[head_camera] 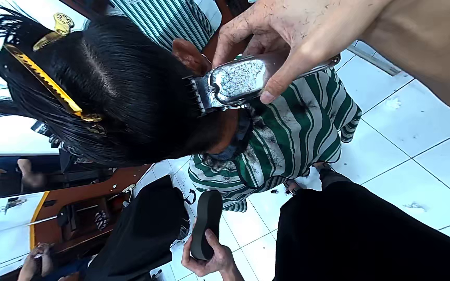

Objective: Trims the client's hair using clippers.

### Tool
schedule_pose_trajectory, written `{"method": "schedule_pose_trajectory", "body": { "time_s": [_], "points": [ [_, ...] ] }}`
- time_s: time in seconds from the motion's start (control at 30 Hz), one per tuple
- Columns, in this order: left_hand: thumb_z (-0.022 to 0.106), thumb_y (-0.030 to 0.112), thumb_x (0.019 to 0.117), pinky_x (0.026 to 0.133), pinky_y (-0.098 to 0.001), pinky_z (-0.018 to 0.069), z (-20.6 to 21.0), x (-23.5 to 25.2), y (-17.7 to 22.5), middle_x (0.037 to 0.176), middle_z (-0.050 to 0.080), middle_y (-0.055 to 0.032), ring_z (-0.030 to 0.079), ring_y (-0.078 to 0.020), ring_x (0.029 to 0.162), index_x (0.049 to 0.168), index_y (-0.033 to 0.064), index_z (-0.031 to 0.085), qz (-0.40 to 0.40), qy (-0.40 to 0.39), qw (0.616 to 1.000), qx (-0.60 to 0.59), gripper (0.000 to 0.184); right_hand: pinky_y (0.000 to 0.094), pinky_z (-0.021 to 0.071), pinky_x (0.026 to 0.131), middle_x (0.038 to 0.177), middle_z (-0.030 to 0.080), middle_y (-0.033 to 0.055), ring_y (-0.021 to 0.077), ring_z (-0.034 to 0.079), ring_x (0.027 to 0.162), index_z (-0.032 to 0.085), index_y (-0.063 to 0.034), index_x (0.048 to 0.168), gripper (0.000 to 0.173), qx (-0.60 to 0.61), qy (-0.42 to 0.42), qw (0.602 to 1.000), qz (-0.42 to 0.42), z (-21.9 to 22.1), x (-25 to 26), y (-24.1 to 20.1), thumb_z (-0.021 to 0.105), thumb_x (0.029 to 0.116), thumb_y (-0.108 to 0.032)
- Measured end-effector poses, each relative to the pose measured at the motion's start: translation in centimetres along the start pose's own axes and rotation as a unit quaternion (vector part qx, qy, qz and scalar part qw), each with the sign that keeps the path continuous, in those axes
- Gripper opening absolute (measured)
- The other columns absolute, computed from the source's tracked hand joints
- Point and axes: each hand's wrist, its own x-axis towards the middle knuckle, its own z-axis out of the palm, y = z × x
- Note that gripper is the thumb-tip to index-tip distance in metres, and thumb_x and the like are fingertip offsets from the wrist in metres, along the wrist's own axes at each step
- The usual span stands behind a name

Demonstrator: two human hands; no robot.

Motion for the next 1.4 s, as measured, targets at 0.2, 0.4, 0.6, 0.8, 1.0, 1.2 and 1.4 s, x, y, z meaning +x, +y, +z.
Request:
{"method": "schedule_pose_trajectory", "body": {
  "time_s": [0.2, 0.4, 0.6, 0.8, 1.0, 1.2, 1.4],
  "points": [
    [0.067, 0.016, 0.0945, 0.1, -0.0238, 0.0559, 0.1, 0.4, -0.4, 0.109, 0.068, 0.0051, 0.067, -0.0004, 0.109, 0.12, 0.002, 0.052, 0.0, -0.004, 1.0, -0.012, 0.032, 0.0227, 0.056, 0.048, 0.095, 0.071, -0.0007, 0.0063, 0.068, 0.069, 0.061, -0.021, 0.135, 0.062, 0.019, -0.021, 0.998, -0.059, 1.4, -1.2, -1.3, 0.082, 0.0774, -0.014],
    [0.066, 0.015, 0.0946, 0.099, -0.0222, 0.055, -0.1, 1.5, -1.7, 0.109, 0.066, 0.0064, 0.066, 0.0012, 0.109, 0.118, 0.0024, 0.053, 0.001, 0.002, 1.0, -0.021, 0.03, 0.0182, 0.0598, 0.064, 0.097, 0.072, -0.002, 0.0014, 0.07, 0.077, 0.056, -0.0146, 0.134, 0.061, 0.006, -0.028, 0.999, -0.028, 3.7, -3.1, -0.8, 0.083, 0.0792, -0.015],
    [0.069, 0.015, 0.0928, 0.1, -0.0266, 0.0565, -0.7, 2.5, -3.6, 0.109, 0.067, 0.0042, 0.067, -0.0038, 0.11, 0.118, 0.0008, 0.054, 0.018, -0.019, 0.998, -0.056, 0.033, 0.0138, 0.0509, 0.061, 0.094, 0.072, 0.0026, 0.0029, 0.068, 0.076, 0.065, -0.0162, 0.122, 0.037, -0.073, 0.19, 0.969, 0.14, 10.1, -5.5, -5.7, 0.075, 0.0883, -0.007],
    [0.068, 0.015, 0.094, 0.101, -0.0258, 0.0559, -1.1, 3.5, -5.7, 0.11, 0.068, 0.0049, 0.067, -0.0027, 0.11, 0.118, 0.0025, 0.054, 0.032, -0.05, 0.995, -0.078, 0.03, 0.0148, 0.0594, 0.068, 0.101, 0.072, -0.0012, 0.0005, 0.07, 0.081, 0.056, -0.0141, 0.132, 0.054, -0.015, 0.14, 0.99, 0.027, 9.9, -4.8, -4.0, 0.077, 0.0826, -0.01],
    [0.068, 0.018, 0.0938, 0.099, -0.0257, 0.0572, -1.3, 4.5, -7.0, 0.108, 0.069, 0.0063, 0.069, -0.0025, 0.108, 0.117, 0.0049, 0.055, 0.04, -0.06, 0.992, -0.1, 0.03, 0.0176, 0.0614, 0.068, 0.102, 0.073, -0.0028, 0.0004, 0.071, 0.082, 0.055, -0.0151, 0.134, 0.062, 0.015, 0.125, 0.992, 0.0, 9.2, -4.6, -4.3, 0.082, 0.0784, -0.017],
    [0.068, 0.017, 0.094, 0.099, -0.0241, 0.0564, -1.2, 4.6, -6.8, 0.11, 0.069, 0.0063, 0.068, -0.001, 0.108, 0.117, 0.0048, 0.055, 0.042, -0.062, 0.991, -0.108, 0.029, 0.0167, 0.0603, 0.065, 0.099, 0.071, -0.0029, -0.0002, 0.07, 0.08, 0.055, -0.0143, 0.132, 0.062, 0.011, 0.13, 0.991, 0.02, 9.7, -4.9, -4.2, 0.082, 0.0771, -0.015],
    [0.067, 0.016, 0.0944, 0.1, -0.0266, 0.0568, -1.2, 4.4, -5.7, 0.109, 0.069, 0.0065, 0.068, -0.0028, 0.109, 0.118, 0.0052, 0.054, 0.044, -0.054, 0.992, -0.109, 0.029, 0.0177, 0.0595, 0.066, 0.098, 0.071, -0.003, 0.0005, 0.069, 0.08, 0.055, -0.0147, 0.13, 0.06, 0.006, 0.129, 0.992, 0.016, 10.0, -4.8, -4.3, 0.082, 0.0767, -0.012]
  ]
}}
